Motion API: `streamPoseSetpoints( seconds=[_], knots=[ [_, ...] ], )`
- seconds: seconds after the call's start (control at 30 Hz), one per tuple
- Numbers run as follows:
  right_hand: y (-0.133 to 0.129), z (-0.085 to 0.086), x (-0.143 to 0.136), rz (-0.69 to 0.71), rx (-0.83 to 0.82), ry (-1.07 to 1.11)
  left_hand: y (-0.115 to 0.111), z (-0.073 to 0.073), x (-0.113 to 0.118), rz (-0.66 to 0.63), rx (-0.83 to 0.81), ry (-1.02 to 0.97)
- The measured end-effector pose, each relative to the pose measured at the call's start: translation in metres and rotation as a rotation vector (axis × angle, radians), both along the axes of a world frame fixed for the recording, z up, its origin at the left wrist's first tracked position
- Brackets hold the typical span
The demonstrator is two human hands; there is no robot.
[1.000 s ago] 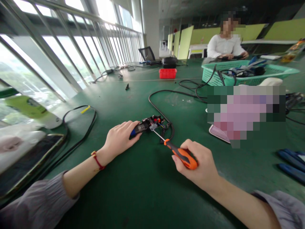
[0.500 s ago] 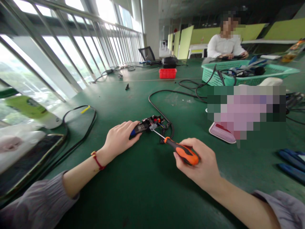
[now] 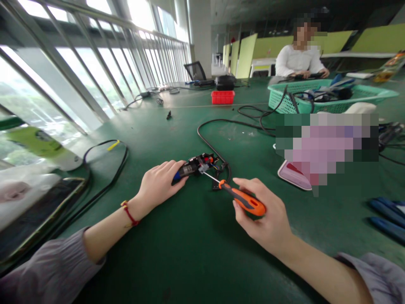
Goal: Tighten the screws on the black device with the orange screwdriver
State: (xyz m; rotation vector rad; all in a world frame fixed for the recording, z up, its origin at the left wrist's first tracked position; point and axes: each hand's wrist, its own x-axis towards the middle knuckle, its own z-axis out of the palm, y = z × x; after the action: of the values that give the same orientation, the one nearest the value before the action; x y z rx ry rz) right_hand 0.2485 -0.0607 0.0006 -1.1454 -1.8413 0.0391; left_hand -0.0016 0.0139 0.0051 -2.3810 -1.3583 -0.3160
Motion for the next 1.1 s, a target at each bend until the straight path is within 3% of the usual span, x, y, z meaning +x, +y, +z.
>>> streamPoseSetpoints(
  seconds=[0.23,0.5,0.67,0.87,1.1],
  knots=[
    [-0.0006,-0.0021,0.0032,0.083,-0.079,0.004,-0.0002,0.0010,-0.0004,-0.001,-0.014,0.004],
    [-0.0008,-0.0065,0.0030,-0.010,0.075,0.090,-0.0004,0.0012,0.0000,0.000,-0.021,0.000],
    [-0.0011,-0.0036,0.0037,0.030,-0.124,0.081,-0.0006,0.0014,0.0001,0.009,-0.022,0.010],
    [0.0005,-0.0068,0.0015,-0.047,0.127,0.062,0.0000,0.0009,-0.0002,0.003,-0.017,0.008],
    [-0.0020,-0.0071,0.0095,0.057,0.009,0.014,-0.0003,0.0011,-0.0004,-0.003,-0.017,-0.015]
  ],
)
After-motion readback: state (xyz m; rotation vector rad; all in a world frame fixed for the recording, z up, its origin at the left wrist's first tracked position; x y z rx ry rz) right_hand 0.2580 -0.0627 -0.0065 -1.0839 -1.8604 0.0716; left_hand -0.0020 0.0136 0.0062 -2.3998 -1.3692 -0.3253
